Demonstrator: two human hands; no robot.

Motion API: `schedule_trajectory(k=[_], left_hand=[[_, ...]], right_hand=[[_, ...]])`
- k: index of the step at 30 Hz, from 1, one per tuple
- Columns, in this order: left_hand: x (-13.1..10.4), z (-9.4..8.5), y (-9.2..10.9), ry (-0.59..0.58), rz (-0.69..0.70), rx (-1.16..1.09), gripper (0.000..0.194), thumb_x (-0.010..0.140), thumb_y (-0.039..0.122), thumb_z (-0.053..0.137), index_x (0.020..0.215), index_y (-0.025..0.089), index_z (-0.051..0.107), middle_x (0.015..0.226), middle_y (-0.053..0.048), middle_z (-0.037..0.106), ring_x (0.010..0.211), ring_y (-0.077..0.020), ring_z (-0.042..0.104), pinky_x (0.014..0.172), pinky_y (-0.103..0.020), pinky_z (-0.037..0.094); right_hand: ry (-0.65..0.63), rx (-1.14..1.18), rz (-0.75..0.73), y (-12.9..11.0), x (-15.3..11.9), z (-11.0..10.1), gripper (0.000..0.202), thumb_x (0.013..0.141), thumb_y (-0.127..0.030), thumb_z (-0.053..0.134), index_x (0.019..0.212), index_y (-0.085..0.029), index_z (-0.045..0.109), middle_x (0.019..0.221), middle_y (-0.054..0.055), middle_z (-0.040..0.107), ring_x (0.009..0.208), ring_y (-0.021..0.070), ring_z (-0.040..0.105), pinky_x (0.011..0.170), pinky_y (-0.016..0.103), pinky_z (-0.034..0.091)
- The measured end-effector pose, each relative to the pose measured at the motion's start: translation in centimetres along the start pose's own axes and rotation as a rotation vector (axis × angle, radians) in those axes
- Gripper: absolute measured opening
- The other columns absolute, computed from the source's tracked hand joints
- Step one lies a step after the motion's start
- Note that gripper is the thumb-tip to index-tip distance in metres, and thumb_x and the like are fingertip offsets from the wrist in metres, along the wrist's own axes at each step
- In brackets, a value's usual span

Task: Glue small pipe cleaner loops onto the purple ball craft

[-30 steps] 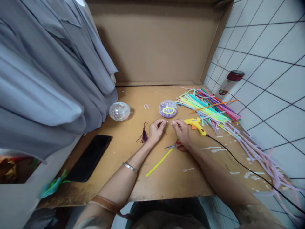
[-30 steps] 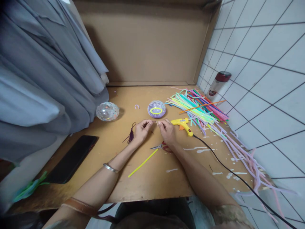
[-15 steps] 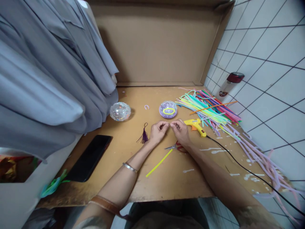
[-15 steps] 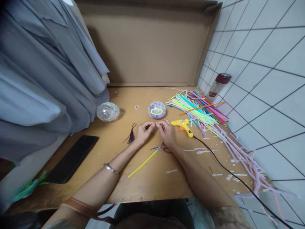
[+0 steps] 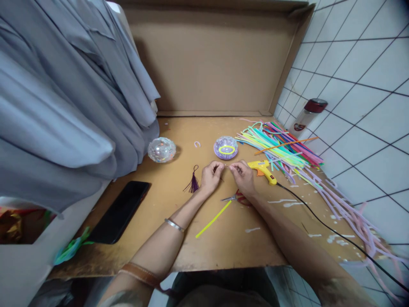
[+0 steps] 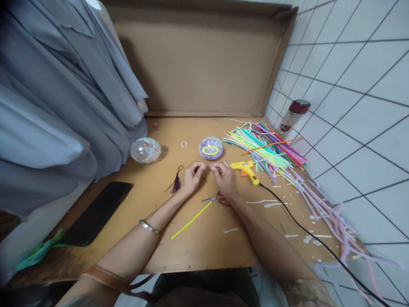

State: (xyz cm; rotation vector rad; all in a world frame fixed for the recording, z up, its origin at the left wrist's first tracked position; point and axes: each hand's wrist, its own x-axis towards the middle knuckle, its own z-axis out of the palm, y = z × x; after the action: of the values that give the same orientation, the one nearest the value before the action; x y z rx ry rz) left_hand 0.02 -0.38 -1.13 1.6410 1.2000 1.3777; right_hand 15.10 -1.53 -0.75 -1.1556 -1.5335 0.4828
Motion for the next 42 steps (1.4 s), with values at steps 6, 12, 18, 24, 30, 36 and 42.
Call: schedule_trajectory(k=[6,12,18,24,30,36,42], left_hand=[[0.14,-0.04,-0.31,0.044,-0.025,-0.022,0.023,0.090,0.036,0.054,0.079,0.018,0.064,0.074,0.000,0.066,0.072,-0.0146,0.058,0.070,-0.025,0.045],[0.08,-0.01,0.06,0.046,-0.047,-0.036,0.022,0.086,0.036,0.058,0.080,0.018,0.068,0.077,-0.002,0.071,0.074,-0.0154,0.062,0.072,-0.025,0.048],[0.10,0.04,0.11,0.053,-0.059,-0.041,0.020,0.082,0.035,0.062,0.078,0.017,0.069,0.075,-0.002,0.072,0.070,-0.0153,0.062,0.069,-0.026,0.049],[0.12,0.06,0.08,0.049,-0.070,-0.048,0.019,0.082,0.034,0.062,0.079,0.017,0.070,0.076,-0.002,0.073,0.070,-0.0147,0.063,0.068,-0.025,0.049],[0.14,0.03,0.00,0.056,-0.068,-0.060,0.020,0.083,0.035,0.062,0.080,0.017,0.070,0.079,-0.003,0.074,0.074,-0.0160,0.064,0.071,-0.026,0.050],[0.14,-0.08,-0.12,0.060,-0.058,-0.055,0.025,0.085,0.040,0.060,0.081,0.017,0.069,0.078,-0.002,0.072,0.074,-0.0156,0.063,0.071,-0.026,0.049],[0.16,-0.13,-0.11,0.062,-0.056,-0.067,0.023,0.086,0.037,0.059,0.080,0.017,0.068,0.077,-0.002,0.071,0.074,-0.0156,0.062,0.072,-0.026,0.049]], right_hand=[[0.001,-0.012,0.003,0.01,0.01,-0.06,0.019,0.090,-0.035,0.056,0.079,-0.021,0.064,0.078,0.001,0.060,0.069,0.0155,0.054,0.068,0.030,0.045],[0.006,-0.007,0.009,0.02,0.03,-0.05,0.020,0.090,-0.036,0.057,0.079,-0.021,0.065,0.078,0.001,0.060,0.068,0.0151,0.054,0.067,0.030,0.045],[0.011,-0.013,0.015,-0.02,0.01,-0.01,0.019,0.089,-0.036,0.058,0.078,-0.022,0.064,0.077,0.001,0.060,0.067,0.0149,0.053,0.066,0.029,0.045],[0.015,0.004,0.022,-0.12,0.09,0.07,0.019,0.087,-0.037,0.059,0.076,-0.022,0.064,0.075,0.001,0.060,0.066,0.0150,0.052,0.065,0.030,0.045],[0.014,0.009,0.022,-0.23,0.08,0.07,0.019,0.088,-0.036,0.058,0.077,-0.022,0.065,0.077,0.002,0.061,0.069,0.0160,0.054,0.066,0.030,0.046],[0.011,-0.009,0.013,-0.12,0.05,0.06,0.020,0.089,-0.037,0.057,0.078,-0.022,0.064,0.078,0.002,0.062,0.070,0.0158,0.054,0.067,0.029,0.047],[0.010,-0.012,0.015,-0.05,0.08,0.13,0.019,0.088,-0.037,0.058,0.077,-0.023,0.064,0.076,0.002,0.060,0.068,0.0157,0.054,0.066,0.030,0.046]])
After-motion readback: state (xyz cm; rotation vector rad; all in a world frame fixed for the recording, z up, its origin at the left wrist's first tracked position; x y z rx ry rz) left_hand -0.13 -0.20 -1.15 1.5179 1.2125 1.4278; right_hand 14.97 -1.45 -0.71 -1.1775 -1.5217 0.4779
